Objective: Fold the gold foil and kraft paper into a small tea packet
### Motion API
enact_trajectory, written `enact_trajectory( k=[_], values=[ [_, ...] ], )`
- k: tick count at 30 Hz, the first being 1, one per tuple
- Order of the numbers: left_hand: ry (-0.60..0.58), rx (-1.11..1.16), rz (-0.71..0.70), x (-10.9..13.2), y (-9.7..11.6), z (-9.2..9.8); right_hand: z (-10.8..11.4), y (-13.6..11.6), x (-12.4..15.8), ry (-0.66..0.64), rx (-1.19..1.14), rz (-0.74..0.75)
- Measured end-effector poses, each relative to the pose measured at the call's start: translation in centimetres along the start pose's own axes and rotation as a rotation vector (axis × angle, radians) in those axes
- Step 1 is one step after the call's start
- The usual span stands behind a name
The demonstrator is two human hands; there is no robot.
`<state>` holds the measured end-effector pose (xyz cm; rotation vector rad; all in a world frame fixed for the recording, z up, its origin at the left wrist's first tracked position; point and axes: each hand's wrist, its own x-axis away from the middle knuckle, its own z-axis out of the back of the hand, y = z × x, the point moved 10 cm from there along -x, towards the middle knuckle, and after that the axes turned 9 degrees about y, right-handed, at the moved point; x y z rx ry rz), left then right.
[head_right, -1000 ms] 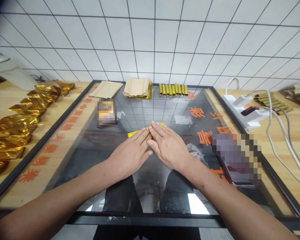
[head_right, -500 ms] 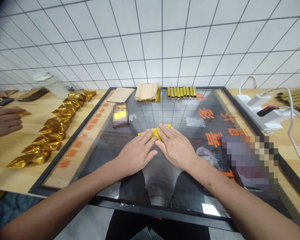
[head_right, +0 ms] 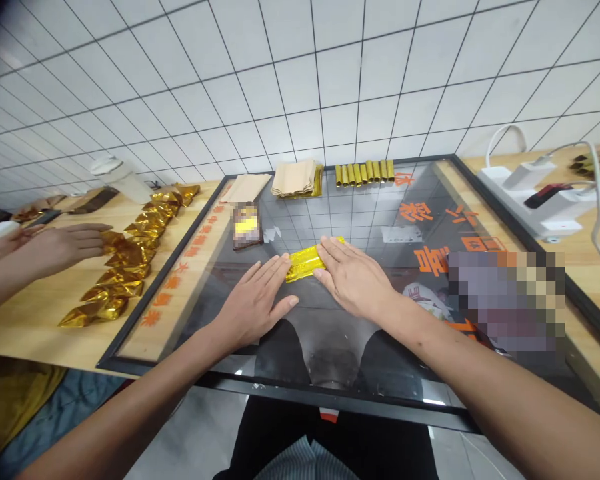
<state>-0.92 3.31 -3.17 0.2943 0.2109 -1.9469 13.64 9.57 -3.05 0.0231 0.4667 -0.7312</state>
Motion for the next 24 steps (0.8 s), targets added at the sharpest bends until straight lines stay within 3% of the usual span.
enact_trajectory(
  k=[4, 11, 18, 21, 24],
  values=[
    [-0.004, 0.029, 0.006, 0.0, -0.3, 0.5, 0.1, 0.0, 0.0, 0.012, -0.041, -0.013],
    [-0.034, 0.025, -0.121, 1.2, 1.5, 0.9, 0.2, 0.2, -0.1, 0.023, -0.06, -0.008],
    [-0.066, 0.076, -0.082, 3.4, 0.1, 1.5, 0.0, 0.3, -0.1, 0.018, -0.06, -0.017],
    [0.05, 0.179, -0.035, 1.9, 0.0, 3.0, 0.0, 0.3, -0.1, 0.019, -0.048, -0.021],
    [0.174, 0.259, -0.007, -1.4, 0.6, 3.7, 0.0, 0.2, -0.1, 0.018, -0.043, -0.012]
  ],
)
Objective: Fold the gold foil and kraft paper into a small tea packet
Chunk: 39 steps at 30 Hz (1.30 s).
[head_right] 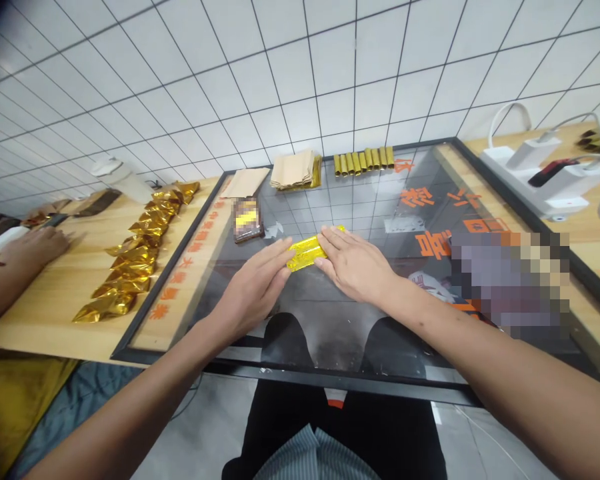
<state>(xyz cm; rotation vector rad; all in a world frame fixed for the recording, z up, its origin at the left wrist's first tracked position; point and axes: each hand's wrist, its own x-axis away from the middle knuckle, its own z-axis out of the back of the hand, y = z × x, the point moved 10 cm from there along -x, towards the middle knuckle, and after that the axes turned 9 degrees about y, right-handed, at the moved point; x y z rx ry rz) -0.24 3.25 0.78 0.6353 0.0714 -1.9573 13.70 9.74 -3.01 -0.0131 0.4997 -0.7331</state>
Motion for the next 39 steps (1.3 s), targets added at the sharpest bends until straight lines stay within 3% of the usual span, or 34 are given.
enact_trajectory(
  k=[5, 10, 19, 24, 29, 34, 39],
  values=[
    [-0.118, -0.04, -0.004, -4.2, 0.0, -4.8, 0.2, 0.0, 0.0, 0.009, 0.018, 0.011],
    [-0.193, -0.091, 0.087, -3.8, -1.7, -7.0, 0.0, -0.2, 0.0, -0.015, 0.042, 0.018],
    [-0.185, -0.049, 0.1, -3.4, -2.0, -6.8, 0.1, 0.4, 0.3, -0.057, 0.038, -0.018],
    [-0.103, 0.069, 0.128, -3.7, -3.1, -6.5, 0.3, 0.4, 0.2, -0.044, -0.012, -0.026],
    [0.006, 0.136, 0.184, -4.5, -4.3, -5.4, 1.8, 2.0, 0.0, 0.019, -0.054, -0.141],
    [0.038, 0.121, 0.253, -4.9, -5.0, -4.7, 3.6, 3.7, -0.2, 0.094, -0.066, -0.263],
    [0.058, 0.135, 0.248, -4.9, -4.8, -4.3, 4.3, 4.3, -0.2, 0.112, -0.07, -0.288]
  ],
)
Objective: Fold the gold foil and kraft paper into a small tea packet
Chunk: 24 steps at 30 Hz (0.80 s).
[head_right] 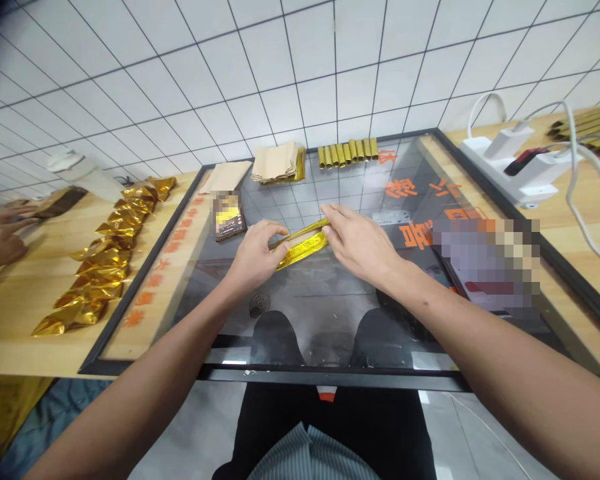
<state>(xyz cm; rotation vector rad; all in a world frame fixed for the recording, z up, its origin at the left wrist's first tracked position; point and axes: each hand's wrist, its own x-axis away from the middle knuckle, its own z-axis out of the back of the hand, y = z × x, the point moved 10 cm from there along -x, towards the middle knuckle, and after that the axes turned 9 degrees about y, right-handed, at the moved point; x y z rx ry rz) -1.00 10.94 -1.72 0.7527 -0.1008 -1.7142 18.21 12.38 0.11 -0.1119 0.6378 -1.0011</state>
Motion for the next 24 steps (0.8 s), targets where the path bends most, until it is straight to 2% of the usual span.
enact_trajectory(
  k=[5, 7, 11, 16, 24],
  values=[
    [0.034, 0.016, -0.035, 0.1, 0.8, 1.0, 1.4, -0.5, 0.1, 0.094, -0.015, 0.007],
    [0.011, 0.005, -0.073, 0.5, 1.1, 1.0, 1.6, -1.0, 0.3, 0.115, -0.008, 0.02],
    [-0.109, -0.059, -0.151, 1.5, 1.6, -0.3, 0.5, -1.5, 0.6, 0.107, 0.022, 0.033],
    [-0.206, -0.065, -0.135, 2.1, 1.6, -1.6, -1.5, -1.6, 0.6, 0.068, 0.047, 0.026],
    [-0.258, -0.039, -0.092, 1.9, 1.5, -1.6, -1.5, 1.8, -0.1, 0.039, 0.098, -0.071]
  ],
)
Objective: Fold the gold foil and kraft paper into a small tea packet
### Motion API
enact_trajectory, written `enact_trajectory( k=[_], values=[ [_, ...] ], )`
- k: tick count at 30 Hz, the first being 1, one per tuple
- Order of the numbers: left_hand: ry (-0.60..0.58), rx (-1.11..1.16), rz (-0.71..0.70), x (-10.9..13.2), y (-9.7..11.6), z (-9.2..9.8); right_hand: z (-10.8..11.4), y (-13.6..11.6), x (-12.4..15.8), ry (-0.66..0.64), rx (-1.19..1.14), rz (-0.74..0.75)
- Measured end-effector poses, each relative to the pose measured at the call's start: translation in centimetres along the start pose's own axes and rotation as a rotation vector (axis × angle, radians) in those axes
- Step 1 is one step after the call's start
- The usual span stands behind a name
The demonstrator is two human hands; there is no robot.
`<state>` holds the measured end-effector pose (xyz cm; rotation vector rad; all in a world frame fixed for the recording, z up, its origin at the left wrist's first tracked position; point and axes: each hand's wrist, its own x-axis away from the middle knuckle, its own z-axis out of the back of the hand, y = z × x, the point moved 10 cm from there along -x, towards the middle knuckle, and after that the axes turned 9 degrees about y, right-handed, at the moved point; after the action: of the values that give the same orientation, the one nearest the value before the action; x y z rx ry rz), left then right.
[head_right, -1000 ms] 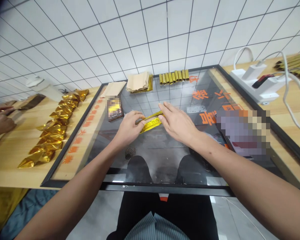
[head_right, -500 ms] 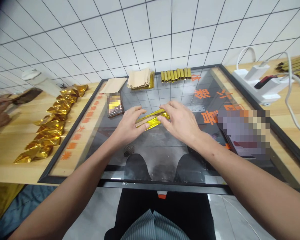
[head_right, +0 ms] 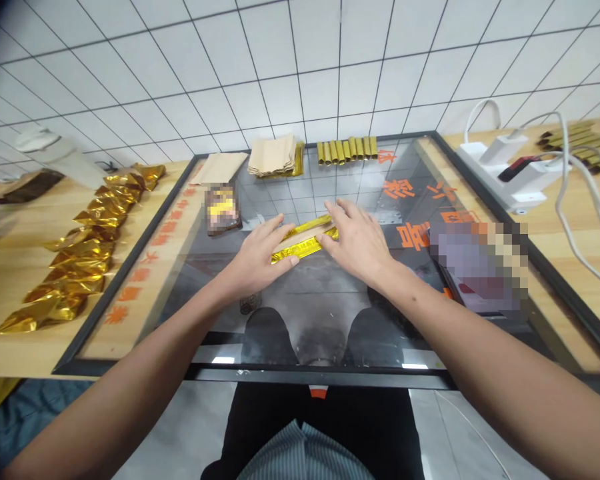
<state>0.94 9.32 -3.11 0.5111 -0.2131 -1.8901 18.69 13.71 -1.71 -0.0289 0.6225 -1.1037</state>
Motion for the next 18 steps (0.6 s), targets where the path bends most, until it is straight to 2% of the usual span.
enact_trajectory(
  k=[4, 8, 10, 13, 18],
  values=[
    [0.09, 0.072, 0.012, -0.2, -0.5, 0.9, 0.8, 0.8, -0.3, 0.014, -0.015, -0.016],
    [0.245, 0.158, 0.0, -0.3, -0.3, 3.3, 2.1, 0.6, -0.6, 0.028, -0.088, -0.051],
    [0.286, 0.176, 0.006, -0.3, -0.1, 4.3, 2.8, 0.4, -0.7, 0.025, -0.108, -0.067],
    [0.258, 0.187, 0.016, -0.3, 0.2, 4.6, 3.4, 0.3, -0.9, -0.01, -0.142, -0.086],
    [0.15, 0.088, -0.009, -0.2, 0.7, 3.5, 3.1, 1.0, -0.8, -0.102, -0.181, -0.119]
  ],
)
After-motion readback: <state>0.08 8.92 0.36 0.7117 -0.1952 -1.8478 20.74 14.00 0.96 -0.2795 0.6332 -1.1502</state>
